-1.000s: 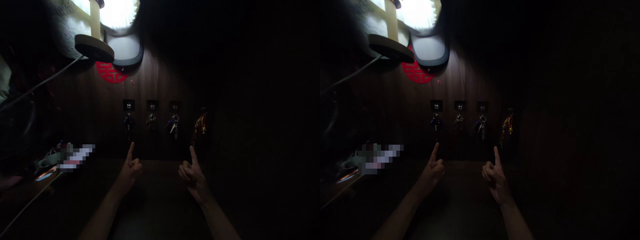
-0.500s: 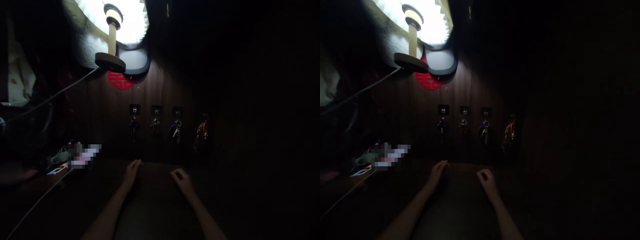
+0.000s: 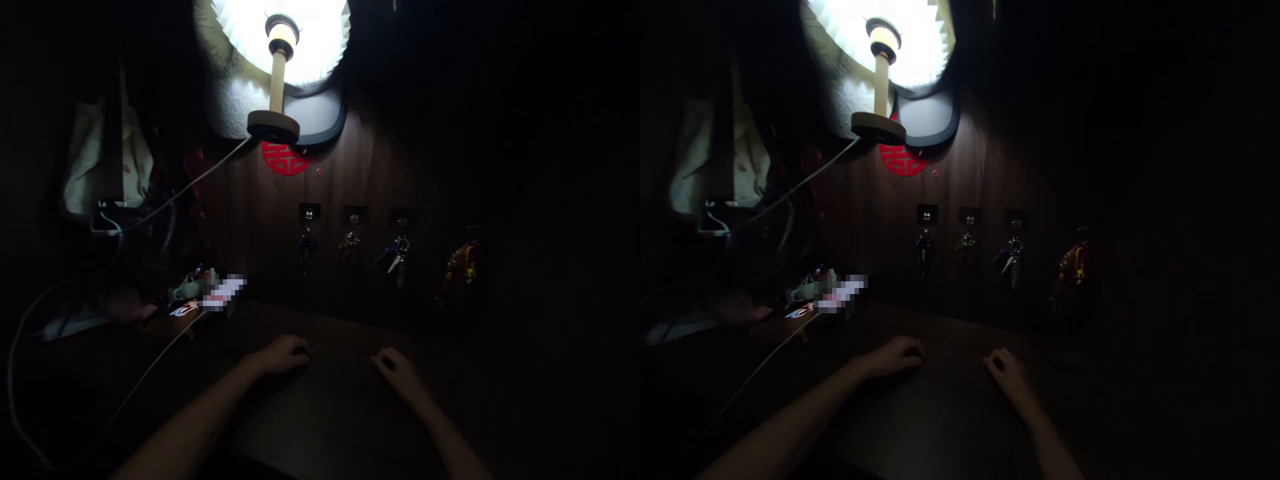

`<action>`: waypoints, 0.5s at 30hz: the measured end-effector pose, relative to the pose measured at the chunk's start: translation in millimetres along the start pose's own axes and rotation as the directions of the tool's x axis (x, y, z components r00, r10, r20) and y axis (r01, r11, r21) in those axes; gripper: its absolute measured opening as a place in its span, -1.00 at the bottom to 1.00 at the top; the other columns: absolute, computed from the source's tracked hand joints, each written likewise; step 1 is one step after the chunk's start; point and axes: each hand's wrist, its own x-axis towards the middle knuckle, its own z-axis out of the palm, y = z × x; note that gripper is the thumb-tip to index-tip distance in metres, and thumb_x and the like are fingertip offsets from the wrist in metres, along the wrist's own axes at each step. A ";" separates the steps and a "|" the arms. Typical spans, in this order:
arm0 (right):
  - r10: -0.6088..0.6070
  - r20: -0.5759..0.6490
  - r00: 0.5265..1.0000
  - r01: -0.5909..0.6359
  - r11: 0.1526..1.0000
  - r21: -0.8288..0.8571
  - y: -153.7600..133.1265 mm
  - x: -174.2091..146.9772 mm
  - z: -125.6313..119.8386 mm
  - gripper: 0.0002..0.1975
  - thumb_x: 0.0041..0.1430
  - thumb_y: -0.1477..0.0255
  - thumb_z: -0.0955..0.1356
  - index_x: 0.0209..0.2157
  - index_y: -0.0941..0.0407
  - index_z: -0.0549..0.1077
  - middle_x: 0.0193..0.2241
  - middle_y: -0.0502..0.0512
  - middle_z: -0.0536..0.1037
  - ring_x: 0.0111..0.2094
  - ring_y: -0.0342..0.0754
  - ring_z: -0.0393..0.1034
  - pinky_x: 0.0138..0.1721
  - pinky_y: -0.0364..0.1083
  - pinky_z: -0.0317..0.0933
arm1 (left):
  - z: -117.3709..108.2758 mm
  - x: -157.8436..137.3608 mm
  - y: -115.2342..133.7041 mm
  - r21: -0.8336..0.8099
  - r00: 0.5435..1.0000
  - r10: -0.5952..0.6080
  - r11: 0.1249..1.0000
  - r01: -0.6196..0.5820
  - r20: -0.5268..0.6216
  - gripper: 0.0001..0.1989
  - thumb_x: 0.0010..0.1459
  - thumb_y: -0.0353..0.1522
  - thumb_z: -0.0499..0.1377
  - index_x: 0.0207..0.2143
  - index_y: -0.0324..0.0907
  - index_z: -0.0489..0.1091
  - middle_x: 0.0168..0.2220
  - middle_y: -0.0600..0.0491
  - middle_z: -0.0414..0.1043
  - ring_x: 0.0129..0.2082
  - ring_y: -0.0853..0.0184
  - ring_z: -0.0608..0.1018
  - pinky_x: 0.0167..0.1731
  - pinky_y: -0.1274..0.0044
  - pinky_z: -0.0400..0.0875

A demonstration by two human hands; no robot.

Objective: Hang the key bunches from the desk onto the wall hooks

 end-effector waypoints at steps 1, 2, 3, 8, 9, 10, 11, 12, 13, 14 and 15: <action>0.003 0.003 1.000 -0.003 1.000 0.001 -0.5 0.2 0.0 -0.69 -0.01 0.17 0.21 -0.62 0.08 0.32 -0.52 0.05 0.40 -0.45 -0.05 0.33 -0.36 -0.10 0.19 | -9.4 -8.6 -3.0 0.009 1.000 -0.012 1.000 0.012 0.015 -0.79 0.02 -0.38 0.10 -0.27 -0.21 0.44 -0.25 0.02 0.48 -0.24 0.32 0.48 -0.22 0.56 0.29; 0.003 0.003 1.000 -0.003 1.000 0.003 -0.8 0.4 0.3 -0.69 -0.02 0.16 0.21 -0.63 0.08 0.32 -0.53 0.05 0.40 -0.45 -0.05 0.33 -0.37 -0.10 0.19 | -19.0 -17.4 -4.9 0.016 1.000 -0.024 1.000 0.023 0.019 -0.79 0.03 -0.37 0.09 -0.27 -0.20 0.43 -0.26 0.03 0.48 -0.26 0.33 0.48 -0.25 0.57 0.29; 0.002 0.001 1.000 -0.002 1.000 0.004 -0.6 0.7 0.8 -0.69 -0.02 0.16 0.21 -0.63 0.07 0.32 -0.53 0.04 0.40 -0.46 -0.06 0.33 -0.37 -0.11 0.19 | -28.9 -26.1 -5.7 0.021 0.999 -0.037 0.999 0.037 0.020 -0.79 0.04 -0.35 0.09 -0.27 -0.19 0.43 -0.28 0.05 0.48 -0.29 0.35 0.48 -0.27 0.58 0.29; 0.011 0.010 1.000 -0.011 1.000 0.006 2.0 2.7 3.2 -0.68 -0.02 0.15 0.20 -0.62 0.06 0.34 -0.53 0.04 0.41 -0.45 -0.06 0.34 -0.38 -0.13 0.19 | -88.7 -62.1 -2.7 0.014 0.969 -0.125 0.991 0.131 -0.214 -0.73 0.11 -0.22 0.00 -0.36 -0.17 0.42 -0.36 0.09 0.47 -0.34 0.36 0.47 -0.33 0.61 0.30; 0.013 0.013 1.000 -0.013 1.000 0.005 2.5 3.2 3.4 -0.68 -0.02 0.14 0.21 -0.62 0.06 0.34 -0.53 0.04 0.41 -0.45 -0.05 0.34 -0.38 -0.13 0.20 | -103.3 -67.2 -4.7 0.031 0.928 -0.166 0.982 0.186 -0.332 -0.69 0.11 -0.18 -0.02 -0.37 -0.17 0.42 -0.39 0.09 0.47 -0.36 0.36 0.46 -0.35 0.60 0.29; 0.015 0.015 1.000 -0.015 1.000 0.004 3.0 3.8 3.6 -0.68 -0.02 0.14 0.21 -0.62 0.06 0.35 -0.53 0.05 0.42 -0.45 -0.05 0.34 -0.38 -0.13 0.20 | -118.5 -71.5 -9.0 0.051 0.872 -0.204 0.966 0.252 -0.446 -0.66 0.10 -0.16 -0.03 -0.37 -0.17 0.42 -0.42 0.09 0.46 -0.38 0.35 0.46 -0.36 0.59 0.29; 0.017 0.015 1.000 -0.017 1.000 0.003 3.6 4.4 3.8 -0.68 -0.03 0.14 0.21 -0.62 0.06 0.35 -0.53 0.05 0.43 -0.45 -0.05 0.34 -0.38 -0.13 0.20 | -133.7 -75.2 -16.0 0.062 0.801 -0.235 0.945 0.320 -0.551 -0.64 0.10 -0.14 -0.05 -0.37 -0.17 0.41 -0.46 0.09 0.45 -0.41 0.35 0.45 -0.38 0.59 0.28; 0.018 0.014 1.000 -0.018 1.000 0.001 4.3 5.0 3.9 -0.68 -0.03 0.14 0.21 -0.62 0.06 0.35 -0.53 0.05 0.43 -0.45 -0.05 0.34 -0.38 -0.13 0.20 | -148.3 -78.3 -25.5 0.053 0.702 -0.264 0.917 0.394 -0.662 -0.61 0.10 -0.12 -0.08 -0.37 -0.18 0.41 -0.50 0.09 0.44 -0.44 0.34 0.45 -0.41 0.58 0.28; 0.020 0.016 1.000 -0.020 1.000 0.002 5.2 5.7 4.1 -0.68 -0.03 0.14 0.21 -0.61 0.06 0.36 -0.53 0.05 0.43 -0.45 -0.05 0.34 -0.38 -0.13 0.21 | -161.7 -80.8 -37.4 0.050 0.629 -0.289 0.885 0.463 -0.722 -0.59 0.10 -0.11 -0.09 -0.35 -0.18 0.41 -0.49 0.08 0.44 -0.44 0.34 0.45 -0.44 0.59 0.26; 0.021 0.019 1.000 -0.021 1.000 0.003 6.1 6.3 4.3 -0.69 -0.03 0.14 0.21 -0.60 0.06 0.37 -0.52 0.05 0.44 -0.45 -0.06 0.35 -0.37 -0.13 0.21 | -173.6 -82.9 -51.0 0.056 0.602 -0.319 0.852 0.520 -0.732 -0.59 0.11 -0.13 -0.11 -0.35 -0.19 0.40 -0.47 0.07 0.45 -0.43 0.33 0.45 -0.45 0.59 0.26; 0.023 0.027 0.999 -0.023 1.000 0.005 7.2 6.9 4.5 -0.69 -0.02 0.14 0.21 -0.60 0.06 0.38 -0.52 0.04 0.44 -0.44 -0.06 0.35 -0.37 -0.14 0.21 | -183.6 -84.4 -65.6 0.076 0.604 -0.355 0.818 0.570 -0.713 -0.60 0.11 -0.16 -0.12 -0.37 -0.20 0.41 -0.47 0.05 0.46 -0.44 0.33 0.46 -0.46 0.59 0.25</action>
